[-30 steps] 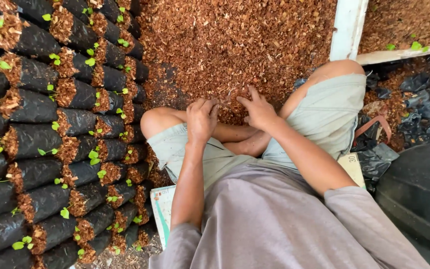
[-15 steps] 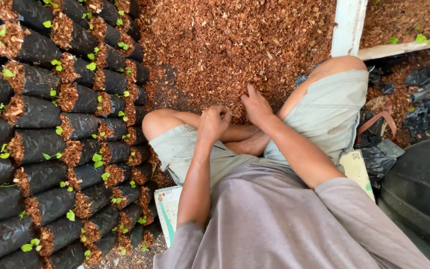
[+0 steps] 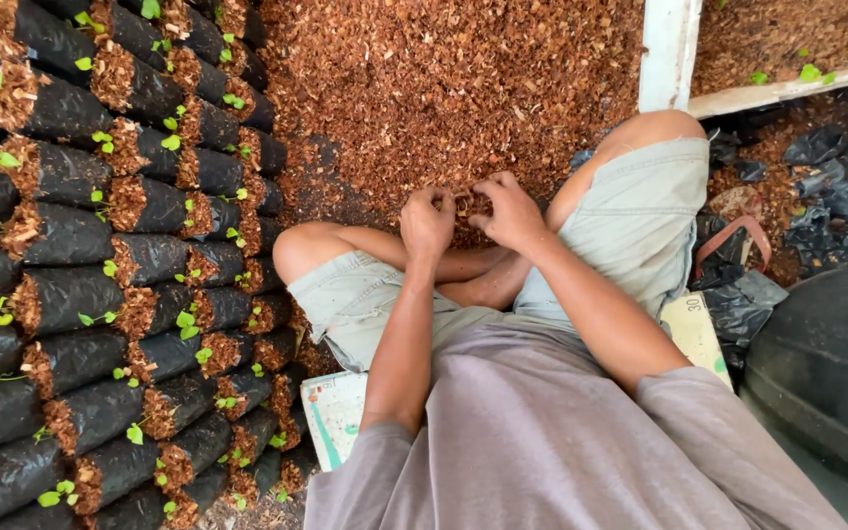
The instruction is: Transplanting seedlings into nursery bags filled with soil.
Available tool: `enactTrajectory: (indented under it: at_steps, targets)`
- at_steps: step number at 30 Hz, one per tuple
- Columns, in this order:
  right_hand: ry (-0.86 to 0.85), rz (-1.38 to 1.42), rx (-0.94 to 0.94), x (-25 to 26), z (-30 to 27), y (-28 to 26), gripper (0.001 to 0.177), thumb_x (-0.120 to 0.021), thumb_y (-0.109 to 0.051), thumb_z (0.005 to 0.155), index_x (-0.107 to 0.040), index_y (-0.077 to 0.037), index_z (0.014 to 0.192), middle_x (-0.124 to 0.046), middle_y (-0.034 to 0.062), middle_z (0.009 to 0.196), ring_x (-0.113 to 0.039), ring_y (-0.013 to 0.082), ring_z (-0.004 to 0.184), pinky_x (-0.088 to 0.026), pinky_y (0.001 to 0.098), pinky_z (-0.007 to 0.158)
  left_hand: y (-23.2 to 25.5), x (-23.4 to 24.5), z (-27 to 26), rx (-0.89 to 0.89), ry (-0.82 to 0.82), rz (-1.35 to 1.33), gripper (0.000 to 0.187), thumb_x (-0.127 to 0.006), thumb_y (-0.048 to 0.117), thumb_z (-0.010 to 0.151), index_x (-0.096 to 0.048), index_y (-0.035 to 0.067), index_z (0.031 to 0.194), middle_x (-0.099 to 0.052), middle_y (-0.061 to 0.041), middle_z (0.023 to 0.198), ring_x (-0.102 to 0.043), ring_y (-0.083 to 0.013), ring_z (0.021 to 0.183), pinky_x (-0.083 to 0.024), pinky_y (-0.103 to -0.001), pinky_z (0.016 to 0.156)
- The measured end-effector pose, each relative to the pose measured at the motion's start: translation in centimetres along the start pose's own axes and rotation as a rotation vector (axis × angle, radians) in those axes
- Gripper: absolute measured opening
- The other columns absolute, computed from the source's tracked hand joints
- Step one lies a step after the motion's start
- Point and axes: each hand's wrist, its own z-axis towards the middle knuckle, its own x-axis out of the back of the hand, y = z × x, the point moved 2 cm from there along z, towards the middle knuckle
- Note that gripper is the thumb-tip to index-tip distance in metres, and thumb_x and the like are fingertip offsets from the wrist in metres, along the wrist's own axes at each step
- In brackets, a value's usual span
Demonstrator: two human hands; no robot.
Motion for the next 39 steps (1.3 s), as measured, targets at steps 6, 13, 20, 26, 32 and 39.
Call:
enactTrajectory:
  at_steps: [6, 13, 20, 26, 32, 39]
  targets:
    - [0.166, -0.037, 0.133, -1.2, 0.9, 1.7, 0.036, -0.075, -0.011, 0.091, -0.063, -0.007, 0.125, -0.060, 0.0105, 0.105, -0.068, 0.0393, 0.102, -0.057, 0.0509, 0.083, 2.3, -1.4, -3.0, -0.237, 0.104, 0.065, 0.015, -0.072, 0.011, 0.089, -0.072, 0.013, 0.104, -0.073, -0.012, 0.094, -0.074, -0.0351, 0.093, -0.061, -0.050, 0.079]
    - [0.157, -0.090, 0.209, -1.9, 0.9, 2.3, 0.026, -0.074, -0.008, 0.090, -0.069, -0.009, 0.116, -0.061, 0.0097, 0.101, -0.069, 0.0379, 0.099, -0.057, 0.0481, 0.083, 0.6, -3.9, -2.7, -0.439, 0.177, 0.463, 0.015, -0.067, 0.028, 0.090, -0.074, 0.023, 0.101, -0.058, -0.001, 0.096, -0.067, -0.0243, 0.093, -0.054, -0.043, 0.082]
    - [-0.080, -0.320, 0.084, -0.5, 0.2, -0.2, 0.046, -0.081, -0.012, 0.075, -0.074, -0.006, 0.120, -0.045, 0.0137, 0.134, -0.049, 0.0443, 0.124, -0.057, 0.0571, 0.088, 0.9, -1.7, -2.1, -0.172, -0.278, 0.342, 0.045, -0.058, 0.032, 0.091, -0.066, 0.025, 0.135, -0.051, -0.004, 0.128, -0.063, -0.0368, 0.117, -0.049, -0.057, 0.099]
    - [-0.213, -0.365, -0.012, -2.6, 1.3, 1.0, 0.040, -0.079, -0.010, 0.071, -0.075, -0.001, 0.109, -0.037, 0.0164, 0.145, -0.045, 0.0479, 0.125, -0.056, 0.0619, 0.084, -1.5, -0.1, -1.5, -0.231, -0.168, -0.065, 0.045, -0.063, 0.013, 0.089, -0.068, 0.019, 0.133, -0.057, -0.011, 0.122, -0.064, -0.0450, 0.118, -0.056, -0.055, 0.099]
    - [-0.244, -0.430, -0.056, -3.4, 1.6, 0.8, 0.042, -0.077, -0.015, 0.073, -0.073, -0.005, 0.114, -0.037, 0.0131, 0.145, -0.045, 0.0452, 0.125, -0.056, 0.0636, 0.085, -1.4, 0.2, -2.0, -0.190, -0.162, 0.031, 0.055, -0.071, 0.013, 0.084, -0.060, 0.018, 0.137, -0.050, -0.011, 0.128, -0.064, -0.0473, 0.116, -0.060, -0.057, 0.096]
    - [-0.158, -0.257, -0.005, -0.4, 1.0, -0.6, 0.041, -0.075, -0.003, 0.081, -0.069, 0.002, 0.121, -0.047, 0.0205, 0.131, -0.052, 0.0488, 0.125, -0.058, 0.0552, 0.087, 2.4, 1.5, -3.2, -0.252, -0.199, 0.160, 0.079, -0.085, 0.015, 0.079, -0.048, 0.017, 0.149, -0.041, -0.015, 0.138, -0.057, -0.0516, 0.125, -0.058, -0.060, 0.101]
